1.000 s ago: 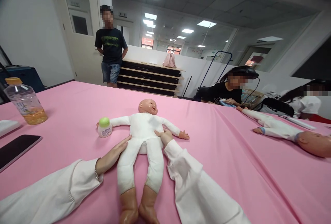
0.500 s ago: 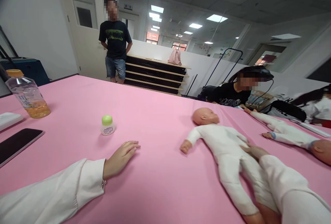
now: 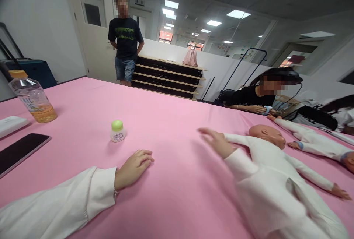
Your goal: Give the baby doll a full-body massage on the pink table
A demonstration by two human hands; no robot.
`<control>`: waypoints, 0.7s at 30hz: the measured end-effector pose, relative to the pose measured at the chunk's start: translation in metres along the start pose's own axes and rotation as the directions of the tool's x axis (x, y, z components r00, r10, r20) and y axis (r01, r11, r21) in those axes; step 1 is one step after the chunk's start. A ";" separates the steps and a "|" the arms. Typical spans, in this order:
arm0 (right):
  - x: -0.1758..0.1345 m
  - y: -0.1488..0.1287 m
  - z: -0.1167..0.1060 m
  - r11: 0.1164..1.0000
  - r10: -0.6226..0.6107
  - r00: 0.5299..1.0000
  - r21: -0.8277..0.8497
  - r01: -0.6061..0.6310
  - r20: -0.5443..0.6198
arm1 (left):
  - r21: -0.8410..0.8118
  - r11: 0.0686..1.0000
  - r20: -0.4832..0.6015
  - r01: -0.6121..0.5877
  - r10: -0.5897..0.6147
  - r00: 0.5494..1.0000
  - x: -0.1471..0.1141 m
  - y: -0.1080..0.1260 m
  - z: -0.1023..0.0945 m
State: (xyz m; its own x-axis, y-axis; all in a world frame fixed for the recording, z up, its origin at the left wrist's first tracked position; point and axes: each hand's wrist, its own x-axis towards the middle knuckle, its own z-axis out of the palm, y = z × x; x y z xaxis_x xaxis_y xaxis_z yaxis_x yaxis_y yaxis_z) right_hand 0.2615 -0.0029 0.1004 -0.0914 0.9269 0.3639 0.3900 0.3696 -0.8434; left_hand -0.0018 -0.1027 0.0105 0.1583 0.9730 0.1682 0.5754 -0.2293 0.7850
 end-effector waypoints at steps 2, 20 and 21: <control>-0.030 -0.006 0.045 0.981 -0.159 0.902 -0.040 0.191 0.402 | 0.002 1.000 -0.004 -0.020 0.020 1.000 -0.001 0.000 0.000; -0.088 0.009 0.137 0.803 -0.515 0.605 0.097 0.588 0.607 | -0.029 0.995 0.037 -0.100 0.101 0.994 0.001 0.001 -0.005; -0.089 0.008 0.137 0.802 -0.517 0.605 0.096 0.589 0.606 | -0.029 0.995 0.039 -0.095 0.096 0.995 0.001 0.001 -0.005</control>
State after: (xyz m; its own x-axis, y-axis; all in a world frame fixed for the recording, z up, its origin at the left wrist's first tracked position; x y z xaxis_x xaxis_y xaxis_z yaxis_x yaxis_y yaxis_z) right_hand 0.1469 -0.0732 0.0067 -0.8120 0.4089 0.4165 0.1710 0.8489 -0.5001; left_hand -0.0055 -0.1023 0.0145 0.2446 0.9445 0.2193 0.5341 -0.3200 0.7825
